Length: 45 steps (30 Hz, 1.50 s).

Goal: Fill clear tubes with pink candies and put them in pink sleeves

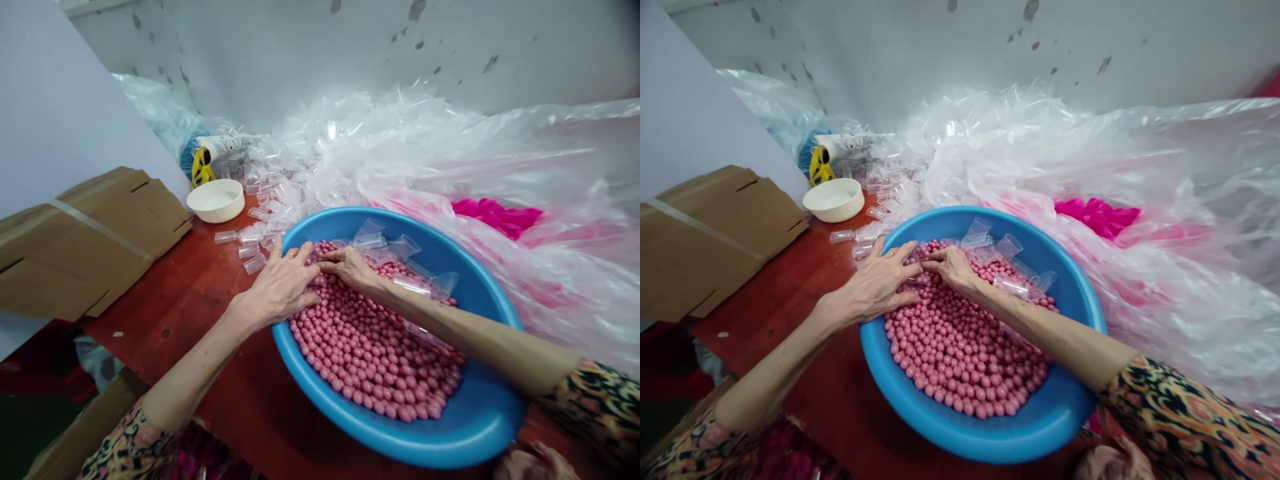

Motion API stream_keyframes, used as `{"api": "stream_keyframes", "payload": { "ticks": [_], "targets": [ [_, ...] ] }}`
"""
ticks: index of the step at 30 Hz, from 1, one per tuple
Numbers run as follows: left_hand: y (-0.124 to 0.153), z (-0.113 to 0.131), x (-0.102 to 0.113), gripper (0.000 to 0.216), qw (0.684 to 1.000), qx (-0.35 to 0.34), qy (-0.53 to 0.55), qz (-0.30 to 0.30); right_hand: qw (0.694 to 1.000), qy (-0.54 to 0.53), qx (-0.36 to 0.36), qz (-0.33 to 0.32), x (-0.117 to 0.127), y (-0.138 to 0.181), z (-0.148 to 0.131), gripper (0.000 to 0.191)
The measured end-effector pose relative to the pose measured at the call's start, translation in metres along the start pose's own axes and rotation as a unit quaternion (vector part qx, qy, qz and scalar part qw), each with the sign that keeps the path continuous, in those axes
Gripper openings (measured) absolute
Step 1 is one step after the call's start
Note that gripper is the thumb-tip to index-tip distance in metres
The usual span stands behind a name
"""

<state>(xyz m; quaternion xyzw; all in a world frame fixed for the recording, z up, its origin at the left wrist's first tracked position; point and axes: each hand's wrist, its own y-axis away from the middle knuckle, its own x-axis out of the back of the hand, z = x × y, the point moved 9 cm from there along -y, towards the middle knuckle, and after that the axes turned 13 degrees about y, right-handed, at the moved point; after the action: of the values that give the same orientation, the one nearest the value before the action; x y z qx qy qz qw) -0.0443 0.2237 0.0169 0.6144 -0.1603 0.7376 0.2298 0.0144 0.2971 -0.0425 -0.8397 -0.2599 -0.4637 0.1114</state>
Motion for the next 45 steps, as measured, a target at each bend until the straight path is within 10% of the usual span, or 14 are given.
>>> {"api": "stream_keyframes", "payload": {
  "ticks": [21,30,39,45],
  "targets": [
    [0.002,0.002,0.004,0.027,0.998,-0.025,0.065,0.006,0.956,0.290,0.044,0.027,-0.006,0.009,-0.019,0.022],
    [0.001,0.000,0.001,0.035,1.000,-0.012,0.027,0.005,0.927,0.363,0.061,0.074,0.056,0.005,-0.015,0.025],
    [0.001,0.001,0.003,0.033,1.000,-0.012,0.017,0.007,0.910,0.401,0.107,0.019,0.022,0.005,-0.014,0.025],
    [0.001,0.000,0.002,0.034,1.000,-0.011,0.013,0.010,0.920,0.365,0.129,0.068,0.057,0.021,-0.005,0.023]
  ]
}}
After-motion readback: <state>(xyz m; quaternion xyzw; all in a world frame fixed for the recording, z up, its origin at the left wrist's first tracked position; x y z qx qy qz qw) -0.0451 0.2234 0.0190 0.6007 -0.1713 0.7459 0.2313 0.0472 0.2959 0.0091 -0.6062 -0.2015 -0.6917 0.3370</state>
